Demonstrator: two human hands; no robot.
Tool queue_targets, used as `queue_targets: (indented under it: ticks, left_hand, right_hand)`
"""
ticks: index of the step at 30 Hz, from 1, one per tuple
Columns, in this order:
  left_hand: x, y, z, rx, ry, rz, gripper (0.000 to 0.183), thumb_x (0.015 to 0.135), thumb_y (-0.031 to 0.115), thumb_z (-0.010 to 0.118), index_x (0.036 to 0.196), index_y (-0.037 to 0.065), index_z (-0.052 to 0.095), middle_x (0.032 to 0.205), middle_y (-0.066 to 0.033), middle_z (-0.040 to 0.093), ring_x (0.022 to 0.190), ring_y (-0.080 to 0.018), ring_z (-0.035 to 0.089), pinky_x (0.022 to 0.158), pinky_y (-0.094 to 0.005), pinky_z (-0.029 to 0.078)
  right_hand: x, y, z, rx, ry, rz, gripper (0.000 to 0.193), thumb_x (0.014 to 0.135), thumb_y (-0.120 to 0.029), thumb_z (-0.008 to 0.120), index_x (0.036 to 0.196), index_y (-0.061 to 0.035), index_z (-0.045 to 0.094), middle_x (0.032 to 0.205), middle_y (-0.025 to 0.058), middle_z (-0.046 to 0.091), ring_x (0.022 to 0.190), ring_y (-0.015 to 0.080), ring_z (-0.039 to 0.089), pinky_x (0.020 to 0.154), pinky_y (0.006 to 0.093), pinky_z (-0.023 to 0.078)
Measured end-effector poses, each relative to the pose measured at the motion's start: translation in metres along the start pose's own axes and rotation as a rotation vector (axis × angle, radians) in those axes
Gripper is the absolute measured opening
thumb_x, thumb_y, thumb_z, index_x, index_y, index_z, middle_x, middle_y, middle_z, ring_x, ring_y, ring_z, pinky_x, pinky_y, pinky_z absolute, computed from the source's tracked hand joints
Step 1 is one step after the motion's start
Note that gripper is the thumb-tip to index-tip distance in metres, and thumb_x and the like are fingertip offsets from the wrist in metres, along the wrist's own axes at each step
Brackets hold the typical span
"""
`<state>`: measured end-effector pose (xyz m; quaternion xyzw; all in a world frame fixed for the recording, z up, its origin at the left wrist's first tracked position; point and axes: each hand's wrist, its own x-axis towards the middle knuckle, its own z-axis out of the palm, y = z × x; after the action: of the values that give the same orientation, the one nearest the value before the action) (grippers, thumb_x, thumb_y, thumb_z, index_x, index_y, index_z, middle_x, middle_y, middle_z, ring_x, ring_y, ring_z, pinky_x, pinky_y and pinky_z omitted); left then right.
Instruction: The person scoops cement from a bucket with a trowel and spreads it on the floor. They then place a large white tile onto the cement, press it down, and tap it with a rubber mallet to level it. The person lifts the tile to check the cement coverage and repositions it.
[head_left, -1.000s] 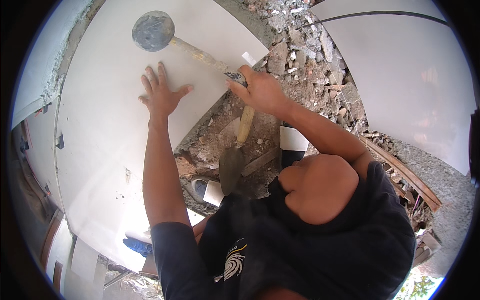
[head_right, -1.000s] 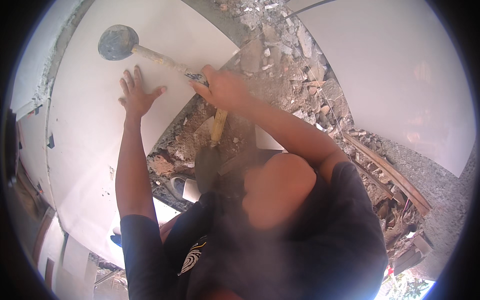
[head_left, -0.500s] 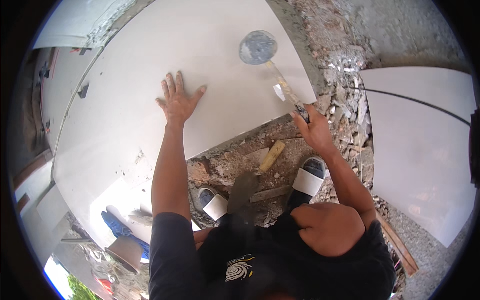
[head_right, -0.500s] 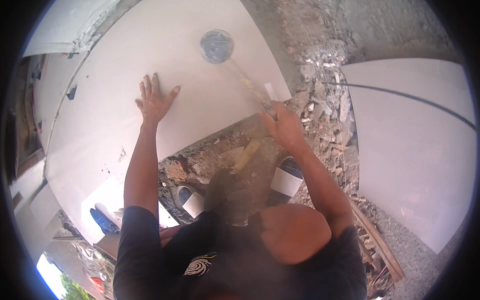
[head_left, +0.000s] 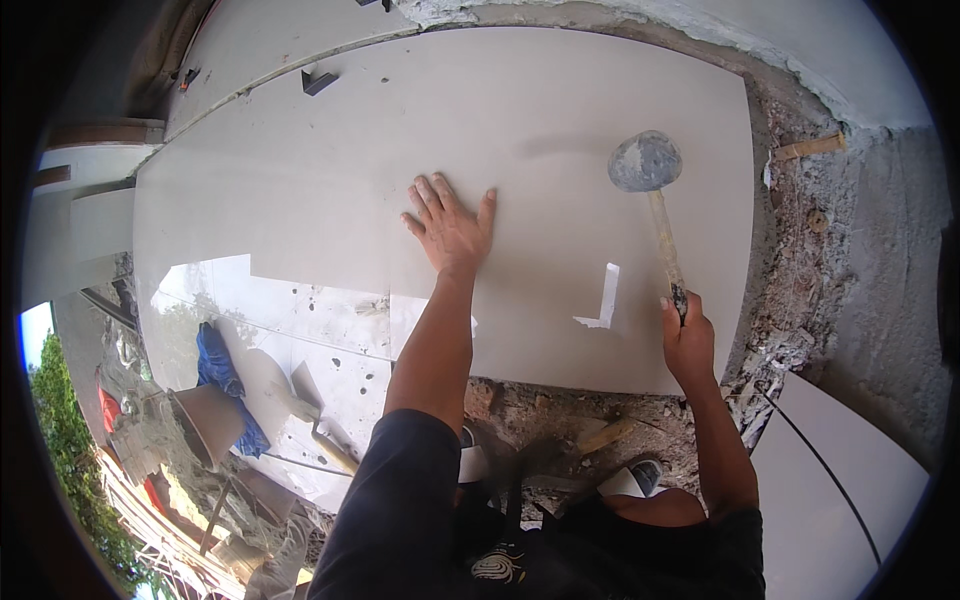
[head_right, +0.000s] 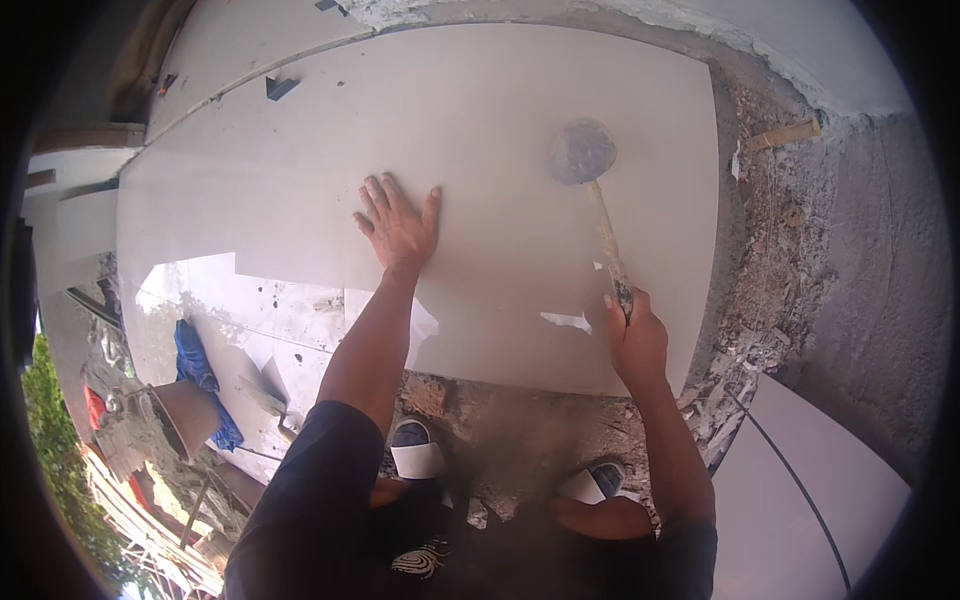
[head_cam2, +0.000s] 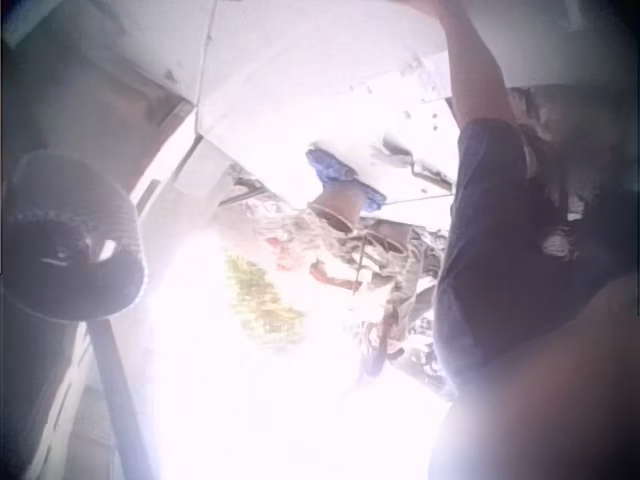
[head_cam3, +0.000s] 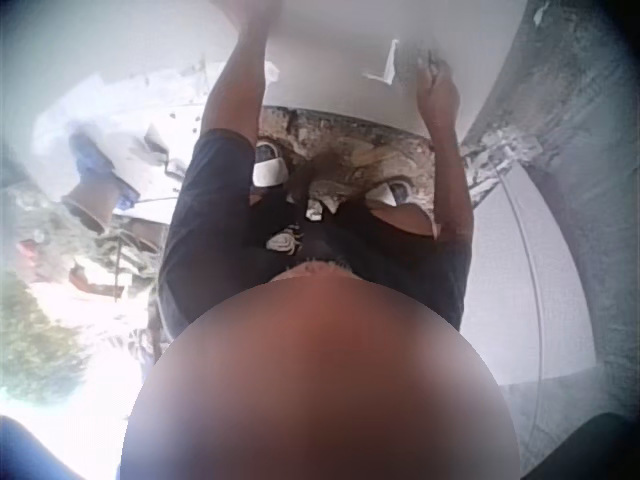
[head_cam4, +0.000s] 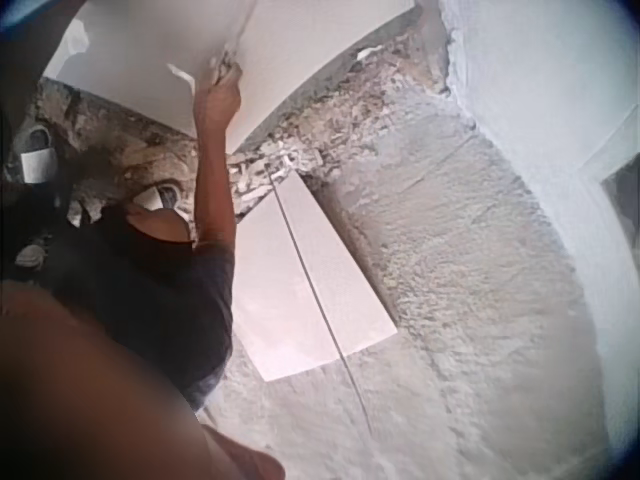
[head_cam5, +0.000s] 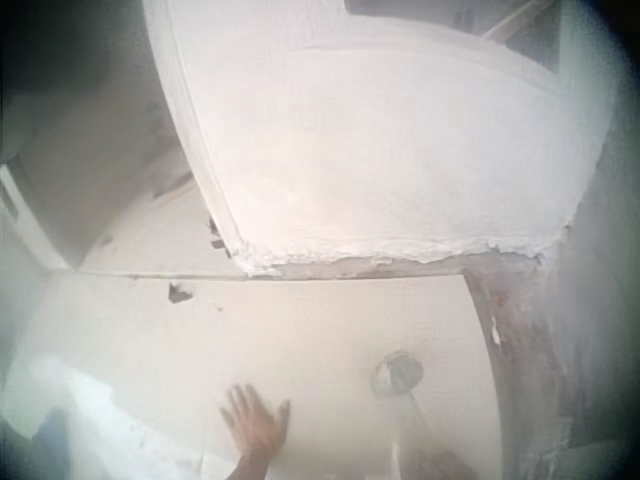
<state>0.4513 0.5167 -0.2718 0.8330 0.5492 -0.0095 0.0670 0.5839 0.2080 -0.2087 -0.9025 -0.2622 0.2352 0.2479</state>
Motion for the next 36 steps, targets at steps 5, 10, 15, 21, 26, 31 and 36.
queue_targets:
  ticks: [5, 10, 15, 21, 26, 31, 36]
  left_hand:
    - [0.000, 0.000, -0.006, -0.047, 0.013, -0.015, 0.092, 0.089, 0.067, 0.036, 0.148, -0.001, 0.018, 0.154, -0.0211, 0.016, 0.145, -0.0328, 0.007, 0.115, -0.0539, 0.007]
    - [0.006, 0.001, -0.007, -0.023, 0.041, -0.128, 0.091, 0.089, 0.066, 0.034, 0.147, -0.002, 0.019, 0.154, -0.0203, 0.017, 0.145, -0.0317, 0.009, 0.115, -0.0527, 0.009]
    - [0.008, -0.004, -0.005, -0.052, 0.050, -0.217, 0.092, 0.090, 0.066, 0.033, 0.147, -0.005, 0.018, 0.154, -0.0212, 0.016, 0.145, -0.0334, 0.009, 0.113, -0.0551, 0.010]
    - [0.011, -0.006, -0.001, -0.053, 0.059, -0.267, 0.093, 0.089, 0.066, 0.036, 0.146, -0.005, 0.018, 0.153, -0.0243, 0.015, 0.145, -0.0354, 0.006, 0.113, -0.0570, 0.008]
    - [0.011, -0.007, 0.000, -0.098, 0.105, -0.240, 0.094, 0.089, 0.068, 0.035, 0.146, -0.005, 0.017, 0.153, -0.0248, 0.015, 0.145, -0.0364, 0.005, 0.113, -0.0574, 0.006]
    - [0.011, -0.007, -0.001, -0.062, 0.019, -0.272, 0.094, 0.089, 0.067, 0.035, 0.147, -0.004, 0.016, 0.153, -0.0244, 0.013, 0.145, -0.0356, 0.004, 0.113, -0.0569, 0.006]
    - [0.012, -0.007, -0.002, -0.073, 0.050, -0.262, 0.093, 0.089, 0.066, 0.035, 0.147, -0.004, 0.016, 0.153, -0.0245, 0.014, 0.145, -0.0357, 0.004, 0.113, -0.0570, 0.007]
  right_hand:
    - [0.014, -0.013, -0.003, -0.043, 0.039, -0.050, 0.032, 0.094, -0.024, 0.055, 0.111, 0.0027, 0.051, 0.073, 0.0228, 0.063, 0.067, 0.0399, 0.064, 0.058, 0.0448, 0.049]
    - [0.039, -0.026, -0.022, 0.087, 0.065, -0.040, 0.029, 0.095, -0.023, 0.055, 0.107, 0.0030, 0.052, 0.068, 0.0201, 0.061, 0.062, 0.0367, 0.062, 0.056, 0.0437, 0.047]
    - [0.061, -0.038, -0.018, 0.184, 0.166, -0.105, 0.026, 0.096, -0.022, 0.053, 0.102, 0.0034, 0.052, 0.064, 0.0149, 0.057, 0.056, 0.0265, 0.059, 0.054, 0.0374, 0.045]
    - [0.076, -0.043, -0.012, 0.154, 0.188, -0.042, 0.023, 0.097, -0.020, 0.052, 0.101, 0.0030, 0.051, 0.062, 0.0105, 0.054, 0.054, 0.0198, 0.056, 0.052, 0.0336, 0.043]
    - [0.084, -0.057, -0.010, 0.016, 0.143, -0.075, 0.026, 0.098, -0.024, 0.050, 0.099, 0.0023, 0.051, 0.060, 0.0095, 0.052, 0.052, 0.0176, 0.051, 0.051, 0.0333, 0.041]
    - [0.098, -0.071, -0.013, 0.219, 0.138, -0.024, 0.030, 0.099, -0.027, 0.049, 0.096, 0.0028, 0.050, 0.061, 0.0122, 0.052, 0.053, 0.0212, 0.052, 0.053, 0.0365, 0.042]
    - [0.112, -0.085, -0.017, 0.090, 0.096, -0.059, 0.032, 0.099, -0.029, 0.049, 0.092, 0.0016, 0.049, 0.061, 0.0106, 0.050, 0.052, 0.0199, 0.050, 0.053, 0.0368, 0.041]
